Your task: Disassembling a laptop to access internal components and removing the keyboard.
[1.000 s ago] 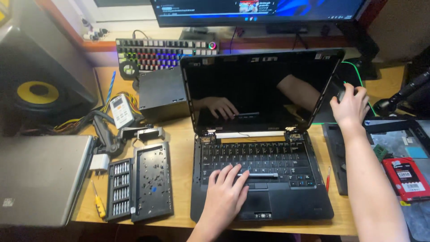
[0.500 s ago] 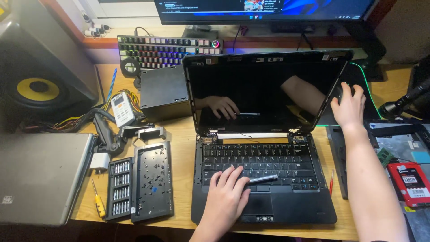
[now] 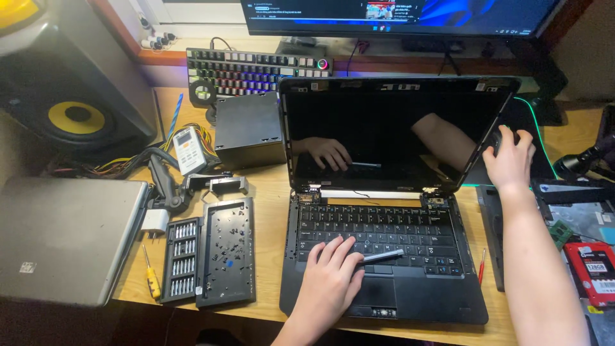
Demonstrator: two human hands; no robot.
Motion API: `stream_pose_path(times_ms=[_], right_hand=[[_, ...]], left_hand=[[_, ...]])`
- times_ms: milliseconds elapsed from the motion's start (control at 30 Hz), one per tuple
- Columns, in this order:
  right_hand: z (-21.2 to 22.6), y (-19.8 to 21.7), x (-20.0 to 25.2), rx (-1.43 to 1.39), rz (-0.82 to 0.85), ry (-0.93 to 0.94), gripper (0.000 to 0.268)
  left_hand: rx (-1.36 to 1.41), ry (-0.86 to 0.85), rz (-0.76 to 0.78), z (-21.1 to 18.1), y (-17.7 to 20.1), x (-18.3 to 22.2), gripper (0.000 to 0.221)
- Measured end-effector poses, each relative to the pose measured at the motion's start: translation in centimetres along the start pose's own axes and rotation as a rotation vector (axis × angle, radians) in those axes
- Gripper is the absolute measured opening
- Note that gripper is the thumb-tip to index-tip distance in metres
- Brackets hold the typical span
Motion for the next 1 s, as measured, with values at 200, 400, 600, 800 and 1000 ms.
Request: stream_pose_path(times_ms=[200, 400, 600, 800, 1000], right_hand=[[-0.04, 0.00, -0.02, 0.008, 0.011, -0.014, 0.059], [-0.03, 0.10, 0.10, 0.006, 0.021, -0.005, 0.057], [0.04, -0.05, 0.13, -0.003, 0.012, 0.056, 0.052], [0.14, -0.20, 0.13, -0.012, 0.020, 0.064, 0.049], [0.05, -0.38, 0.07, -0.012, 0.020, 0.060, 0.048]], left_hand=[[0.006, 0.001, 0.007, -0.17, 0.35, -0.28, 0.028], [0.020, 0.007, 0.003, -0.20, 0.59, -0.29, 0.029], [0.016, 0.002, -0.007, -0.18, 0.59, -0.27, 0.030], [0.008, 0.000, -0.002, -0.18, 0.58, -0.13, 0.030], [0.001, -0.002, -0.002, -0.22, 0.67, -0.11, 0.029]])
Point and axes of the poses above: each hand's wrist, its own x-axis away from the middle knuckle, its own y-axis out of the back of the hand, z = x × y, the point moved 7 cm from there along -x, towards the middle knuckle, and after that the axes turned 14 degrees about -y, right-handed, at the moved point
